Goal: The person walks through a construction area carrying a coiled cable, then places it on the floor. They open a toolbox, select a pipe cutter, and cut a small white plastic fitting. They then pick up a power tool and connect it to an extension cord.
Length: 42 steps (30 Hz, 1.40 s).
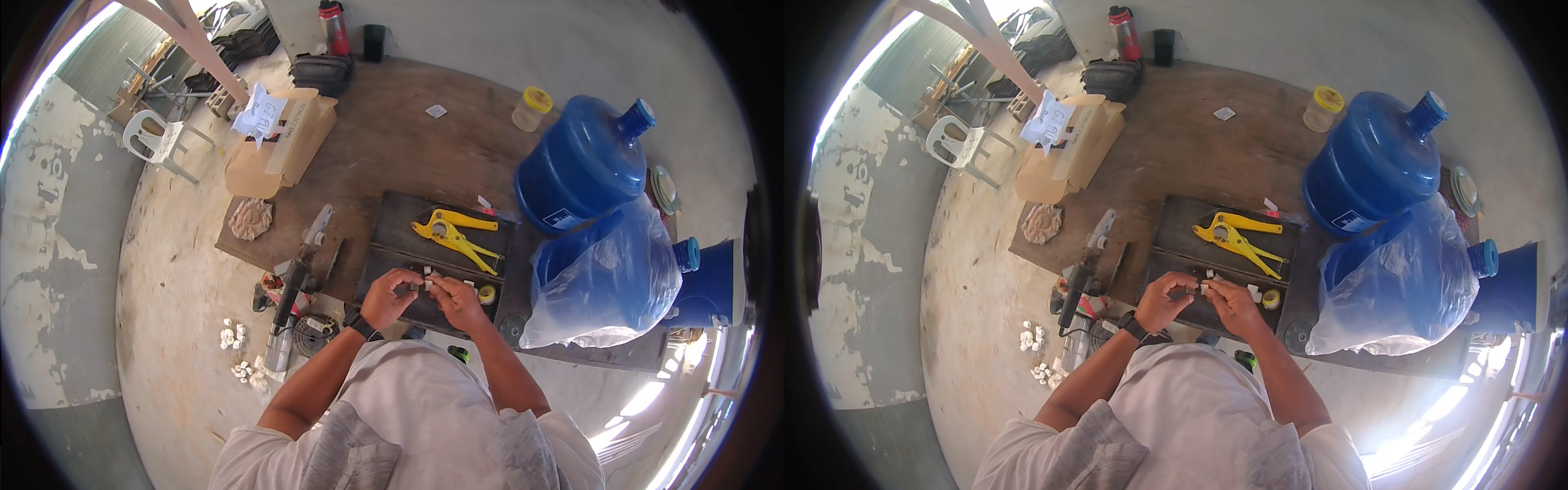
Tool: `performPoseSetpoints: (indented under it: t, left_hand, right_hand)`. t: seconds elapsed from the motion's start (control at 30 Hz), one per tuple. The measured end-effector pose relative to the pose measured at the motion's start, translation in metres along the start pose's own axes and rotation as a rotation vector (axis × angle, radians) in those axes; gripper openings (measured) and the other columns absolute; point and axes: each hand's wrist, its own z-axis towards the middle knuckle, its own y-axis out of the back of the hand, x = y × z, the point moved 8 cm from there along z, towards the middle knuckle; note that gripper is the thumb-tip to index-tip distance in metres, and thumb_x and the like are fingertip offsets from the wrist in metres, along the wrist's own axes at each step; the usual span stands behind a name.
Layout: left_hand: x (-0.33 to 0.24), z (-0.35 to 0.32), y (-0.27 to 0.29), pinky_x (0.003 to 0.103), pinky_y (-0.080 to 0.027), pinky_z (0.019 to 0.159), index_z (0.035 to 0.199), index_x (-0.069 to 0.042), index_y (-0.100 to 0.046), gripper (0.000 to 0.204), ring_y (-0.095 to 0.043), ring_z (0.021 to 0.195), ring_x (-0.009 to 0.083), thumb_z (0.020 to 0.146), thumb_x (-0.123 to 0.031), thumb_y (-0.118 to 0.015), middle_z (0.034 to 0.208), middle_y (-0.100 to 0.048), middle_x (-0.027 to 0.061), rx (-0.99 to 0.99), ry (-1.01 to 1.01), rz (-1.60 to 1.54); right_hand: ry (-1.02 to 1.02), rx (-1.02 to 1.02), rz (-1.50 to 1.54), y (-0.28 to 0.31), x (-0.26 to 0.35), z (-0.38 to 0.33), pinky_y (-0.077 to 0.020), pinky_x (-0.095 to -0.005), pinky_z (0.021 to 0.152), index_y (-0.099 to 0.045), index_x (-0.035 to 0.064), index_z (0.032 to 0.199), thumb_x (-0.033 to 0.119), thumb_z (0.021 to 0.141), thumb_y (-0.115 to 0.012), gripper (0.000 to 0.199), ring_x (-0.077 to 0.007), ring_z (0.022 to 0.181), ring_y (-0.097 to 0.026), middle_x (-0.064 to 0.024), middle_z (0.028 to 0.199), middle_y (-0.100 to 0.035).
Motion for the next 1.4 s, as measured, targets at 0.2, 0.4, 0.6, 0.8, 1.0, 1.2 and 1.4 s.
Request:
performPoseSetpoints:
  t: [0.2,0.4,0.6,0.8,1.0,1.2,1.4]
  left_hand:
    - [0.066,-0.024,-0.008,0.029,-0.057,0.077,0.116,-0.002,-0.068,0.030,-0.070,0.085,0.0157,0.089,-0.012,-0.077,0.104,-0.073,0.0085,0.093,0.825,-0.373]
    - [0.020,0.001,0.022,0.032,-0.057,0.075,0.103,-0.004,-0.072,0.019,-0.069,0.083,0.0208,0.087,-0.014,-0.074,0.105,-0.072,0.0078,0.122,-0.007,0.118]
    - [-0.006,0.013,0.015,0.038,-0.052,0.093,0.111,-0.011,-0.069,0.028,-0.066,0.102,0.0263,0.083,-0.012,-0.072,0.112,-0.069,0.0082,0.200,-0.392,0.403]
    - [0.057,0.025,0.021,0.037,-0.056,0.069,0.108,-0.004,-0.073,0.029,-0.071,0.074,0.0274,0.091,-0.027,-0.072,0.085,-0.073,0.0122,0.345,0.297,0.144]
    - [0.100,0.019,0.013,0.028,-0.055,0.066,0.104,0.001,-0.074,0.028,-0.068,0.071,0.0111,0.094,-0.026,-0.071,0.082,-0.073,0.0059,0.479,0.573,-0.144]
    - [0.120,0.005,0.002,0.028,-0.058,0.072,0.109,0.002,-0.072,0.032,-0.069,0.077,0.0134,0.093,-0.026,-0.073,0.090,-0.074,0.0078,0.465,0.676,-0.267]
    - [0.123,-0.006,-0.009,0.029,-0.058,0.073,0.114,0.001,-0.071,0.032,-0.070,0.080,0.0146,0.095,-0.024,-0.071,0.091,-0.073,0.0072,0.455,0.892,-0.569]
  right_hand:
    - [-0.118,0.054,-0.145,-0.019,-0.017,0.007,-0.0518,-0.0314,0.072,-0.067,0.0018,0.121,0.017,0.101,-0.059,0.026,-0.0209,0.080,-0.067,-0.0110,0.086,-0.068]
    - [-0.561,0.097,0.374,-0.040,-0.053,0.001,-0.0426,-0.0285,0.052,-0.070,0.0005,0.109,0.023,0.104,-0.056,0.027,-0.0113,0.055,-0.051,-0.0048,0.080,-0.064]
    - [-0.808,0.002,0.851,-0.045,-0.065,-0.001,-0.0334,-0.0259,0.046,-0.065,-0.0004,0.092,0.021,0.102,-0.057,0.025,-0.0081,0.050,-0.044,-0.0046,0.072,-0.060]
    - [-0.746,-0.055,0.484,-0.040,-0.065,0.005,-0.0376,-0.0250,0.048,-0.066,-0.0005,0.095,0.018,0.098,-0.061,0.020,-0.0075,0.053,-0.048,-0.0032,0.074,-0.062]
    - [-0.558,-0.264,0.368,-0.041,-0.064,0.000,-0.0505,-0.0258,0.054,-0.066,-0.0009,0.102,0.006,0.094,-0.065,0.010,-0.0102,0.063,-0.062,-0.0053,0.082,-0.069]
    - [-0.592,-0.188,0.159,-0.042,-0.051,-0.003,-0.0491,-0.0247,0.049,-0.065,-0.0032,0.100,0.006,0.093,-0.066,0.012,-0.0095,0.059,-0.063,-0.0059,0.077,-0.068]
    - [-0.655,-0.221,0.218,-0.038,-0.045,-0.007,-0.0435,-0.0245,0.044,-0.066,-0.0031,0.100,0.006,0.092,-0.065,0.012,-0.0086,0.052,-0.057,-0.0074,0.077,-0.069]
